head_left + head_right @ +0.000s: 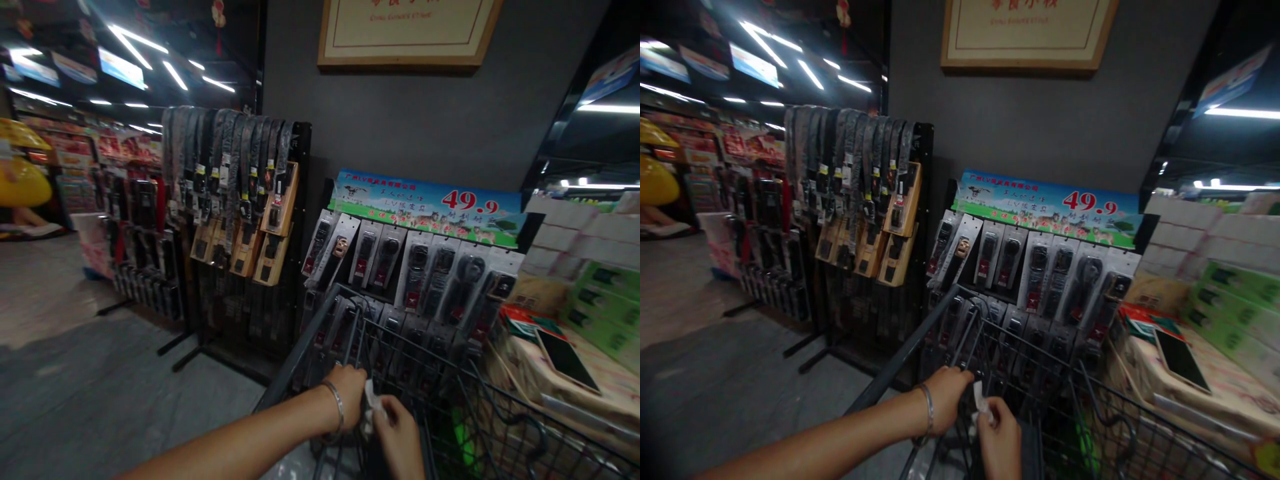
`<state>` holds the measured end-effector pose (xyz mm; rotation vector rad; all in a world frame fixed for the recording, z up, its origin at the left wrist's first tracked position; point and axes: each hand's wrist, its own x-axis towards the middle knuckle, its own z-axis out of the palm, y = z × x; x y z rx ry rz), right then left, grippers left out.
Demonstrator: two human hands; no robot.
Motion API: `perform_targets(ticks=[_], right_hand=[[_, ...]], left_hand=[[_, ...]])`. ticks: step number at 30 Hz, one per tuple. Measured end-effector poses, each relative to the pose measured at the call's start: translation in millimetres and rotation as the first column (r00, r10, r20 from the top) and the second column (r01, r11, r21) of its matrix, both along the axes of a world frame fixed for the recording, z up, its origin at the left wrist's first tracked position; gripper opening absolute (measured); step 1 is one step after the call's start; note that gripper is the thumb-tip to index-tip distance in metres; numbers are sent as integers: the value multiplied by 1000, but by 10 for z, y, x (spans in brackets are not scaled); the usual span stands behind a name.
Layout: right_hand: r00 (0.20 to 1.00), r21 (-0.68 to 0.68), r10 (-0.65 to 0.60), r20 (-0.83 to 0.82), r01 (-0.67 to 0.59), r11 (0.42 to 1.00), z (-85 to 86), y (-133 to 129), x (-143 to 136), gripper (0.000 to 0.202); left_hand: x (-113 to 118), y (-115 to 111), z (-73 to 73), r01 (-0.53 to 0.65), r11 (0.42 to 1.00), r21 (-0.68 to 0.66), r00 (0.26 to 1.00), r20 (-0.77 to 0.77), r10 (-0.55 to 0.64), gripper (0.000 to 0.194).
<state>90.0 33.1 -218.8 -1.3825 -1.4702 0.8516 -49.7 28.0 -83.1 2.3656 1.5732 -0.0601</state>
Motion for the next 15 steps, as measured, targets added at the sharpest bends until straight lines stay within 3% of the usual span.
perform_targets(ticks=[2, 4, 9, 15], right_hand=[[980, 17, 75, -184, -74, 997, 156, -52, -76, 33], [966, 68, 145, -215, -133, 989, 200, -120, -166, 35], [980, 207, 197, -5, -192, 959, 57, -216, -232, 22], [930, 189, 215, 299, -278, 942, -104, -162, -94, 20]], left_hand=[[6, -6, 30, 7, 1000, -14, 1000, 4, -7, 44], [8, -17, 47, 1, 1000, -14, 1000, 4, -1, 44], [14, -59, 74, 1, 1000, 0, 1000, -17, -1, 42], [27, -54, 94, 33, 999, -16, 998, -50, -34, 31]])
